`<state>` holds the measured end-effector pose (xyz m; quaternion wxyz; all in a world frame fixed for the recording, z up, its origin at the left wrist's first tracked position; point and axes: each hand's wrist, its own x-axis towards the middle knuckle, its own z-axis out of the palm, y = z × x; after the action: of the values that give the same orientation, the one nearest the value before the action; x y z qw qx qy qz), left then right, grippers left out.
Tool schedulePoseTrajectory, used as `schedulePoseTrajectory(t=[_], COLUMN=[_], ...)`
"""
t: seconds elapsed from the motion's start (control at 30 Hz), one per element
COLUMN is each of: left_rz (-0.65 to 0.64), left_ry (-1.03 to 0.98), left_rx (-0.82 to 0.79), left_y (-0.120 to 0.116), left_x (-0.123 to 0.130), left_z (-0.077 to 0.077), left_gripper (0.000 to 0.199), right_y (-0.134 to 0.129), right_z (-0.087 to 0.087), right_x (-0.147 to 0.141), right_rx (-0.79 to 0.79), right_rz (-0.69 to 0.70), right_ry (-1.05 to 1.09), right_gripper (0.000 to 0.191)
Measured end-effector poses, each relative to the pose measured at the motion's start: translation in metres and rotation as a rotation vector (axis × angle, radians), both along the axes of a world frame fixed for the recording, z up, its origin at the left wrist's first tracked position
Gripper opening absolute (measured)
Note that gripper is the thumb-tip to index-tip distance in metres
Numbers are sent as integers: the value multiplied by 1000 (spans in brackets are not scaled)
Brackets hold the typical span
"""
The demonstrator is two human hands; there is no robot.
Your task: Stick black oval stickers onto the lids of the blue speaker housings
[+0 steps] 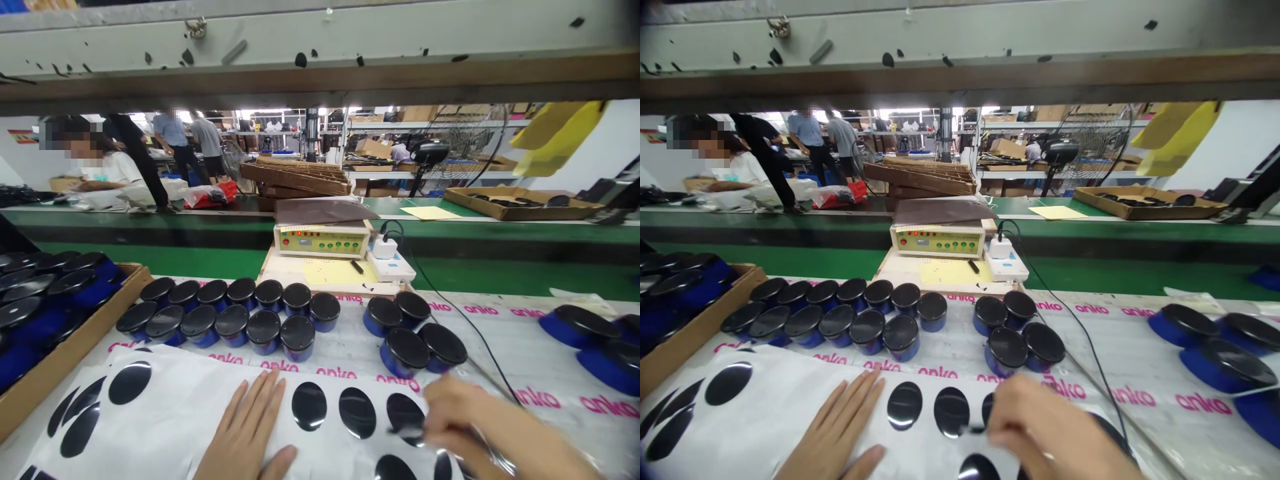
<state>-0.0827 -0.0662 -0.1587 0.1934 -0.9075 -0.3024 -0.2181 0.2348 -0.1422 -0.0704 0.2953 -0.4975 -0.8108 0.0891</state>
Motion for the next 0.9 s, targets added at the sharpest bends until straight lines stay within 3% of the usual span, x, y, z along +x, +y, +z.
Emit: schedulePoseTrajectory(t=[0.1,0.23,0.3,0.37,0.47,0.57,0.73,0.9], left_rz=[9,-142,-215,-251,-293,-335,-436,-437], left_ry=[-81,-178,-254,-345,-466,-484,-373,-392], left_rx=[-231,-725,-917,-1052,-1119,-1112,-1104,-1096], left_y=[-2,3,10,19,29,35,39,45], left_x=[20,78,112,142,173,183,181,183], left_z=[24,62,67,61,43,33,35,34], left_gripper=[61,51,60,68,74,72,70,63], right_y=[-1,16,29,39,50,56,62,64], right_z=[19,50,57,57,47,30,8,6], right_x=[33,39,35,32,36,45,52,49], right_rx=[157,265,273,222,81,-38,-167,-160], right_rz=[-376,-443,-491,-514,-483,-440,-379,-402], right_ry=[52,112,244,421,665,965,1195,1333], right_gripper=[19,19,20,23,26,28,34,29])
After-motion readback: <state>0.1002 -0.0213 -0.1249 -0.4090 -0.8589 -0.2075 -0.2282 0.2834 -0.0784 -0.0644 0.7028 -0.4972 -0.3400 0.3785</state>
